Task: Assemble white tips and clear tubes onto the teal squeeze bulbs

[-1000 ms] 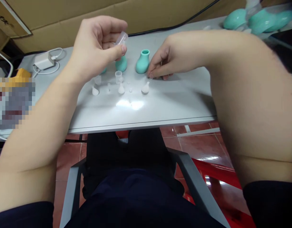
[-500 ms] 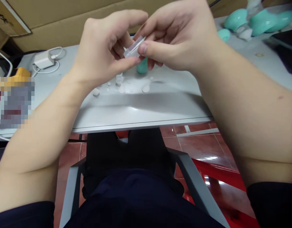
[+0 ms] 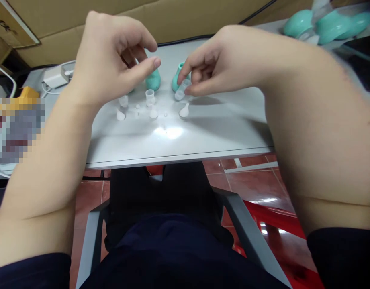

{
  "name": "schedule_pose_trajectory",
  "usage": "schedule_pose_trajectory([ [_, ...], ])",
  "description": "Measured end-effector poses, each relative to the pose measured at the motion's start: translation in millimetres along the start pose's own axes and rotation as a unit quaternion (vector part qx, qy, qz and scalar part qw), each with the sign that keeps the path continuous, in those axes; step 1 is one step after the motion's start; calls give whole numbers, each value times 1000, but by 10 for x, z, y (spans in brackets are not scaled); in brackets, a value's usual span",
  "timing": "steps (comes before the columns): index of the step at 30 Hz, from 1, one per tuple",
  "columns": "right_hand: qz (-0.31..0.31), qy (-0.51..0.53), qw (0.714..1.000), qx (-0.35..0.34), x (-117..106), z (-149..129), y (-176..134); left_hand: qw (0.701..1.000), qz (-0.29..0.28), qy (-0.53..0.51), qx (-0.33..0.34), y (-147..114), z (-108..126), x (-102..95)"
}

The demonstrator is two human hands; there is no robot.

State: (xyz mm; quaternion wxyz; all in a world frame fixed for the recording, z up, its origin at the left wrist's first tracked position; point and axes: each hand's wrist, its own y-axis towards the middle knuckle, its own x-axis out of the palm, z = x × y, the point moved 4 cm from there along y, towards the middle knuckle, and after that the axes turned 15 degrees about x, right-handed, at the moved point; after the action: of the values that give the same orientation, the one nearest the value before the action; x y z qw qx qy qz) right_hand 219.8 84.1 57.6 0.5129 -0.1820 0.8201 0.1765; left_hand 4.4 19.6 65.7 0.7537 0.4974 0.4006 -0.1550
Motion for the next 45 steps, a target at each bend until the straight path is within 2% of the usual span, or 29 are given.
schedule_pose_trajectory([
  [4, -7, -23, 1000, -12, 3, 25, 4, 999, 12, 46, 11, -46, -190, -211],
  [7, -1, -2, 1000, -23, -45, -9, -57, 998, 36, 43, 40, -45, -282, -243],
  [11, 44, 59, 996, -54, -98, -55, -127, 994, 86, 23, 68, -25, -292, -232],
  [12, 53, 71, 994, -62, -95, -55, -130, 994, 82, 22, 62, -22, -289, -243],
  [15, 65, 96, 990, -77, -59, -37, -110, 998, 26, 48, 28, -38, -280, -360],
  [17, 70, 102, 989, -80, -37, -28, -95, 997, -18, 79, -4, -86, -287, -514],
  [19, 83, 95, 988, -84, -27, -36, -90, 994, -29, 96, -51, -158, -315, -710],
  [22, 128, 109, 980, -104, -33, -73, -97, 980, -79, 122, -137, -254, -370, -920],
  [24, 155, 127, 973, -117, -24, -103, -102, 962, -134, 153, -184, -277, -384, -969],
  [27, 180, 130, 966, -131, 5, -176, -116, 937, -215, 161, -225, -261, -363, -931],
  [30, 157, 93, 972, -149, 27, -352, -130, 932, -221, 162, -239, -232, -327, -917],
  [32, 116, 50, 976, -180, 35, -548, -128, 927, -224, 162, -254, -240, -325, -934],
  [34, 68, -7, 976, -205, 57, -770, -100, 915, -268, 138, -270, -274, -341, -925],
  [38, -51, -148, 972, -177, 239, -1070, 17, 884, -370, 91, -271, -335, -374, -818],
  [41, -63, -174, 968, -167, 401, -1125, 62, 861, -416, 96, -276, -354, -397, -705],
  [45, -60, -171, 965, -190, 599, -1048, 71, 828, -465, 118, -291, -362, -393, -589],
])
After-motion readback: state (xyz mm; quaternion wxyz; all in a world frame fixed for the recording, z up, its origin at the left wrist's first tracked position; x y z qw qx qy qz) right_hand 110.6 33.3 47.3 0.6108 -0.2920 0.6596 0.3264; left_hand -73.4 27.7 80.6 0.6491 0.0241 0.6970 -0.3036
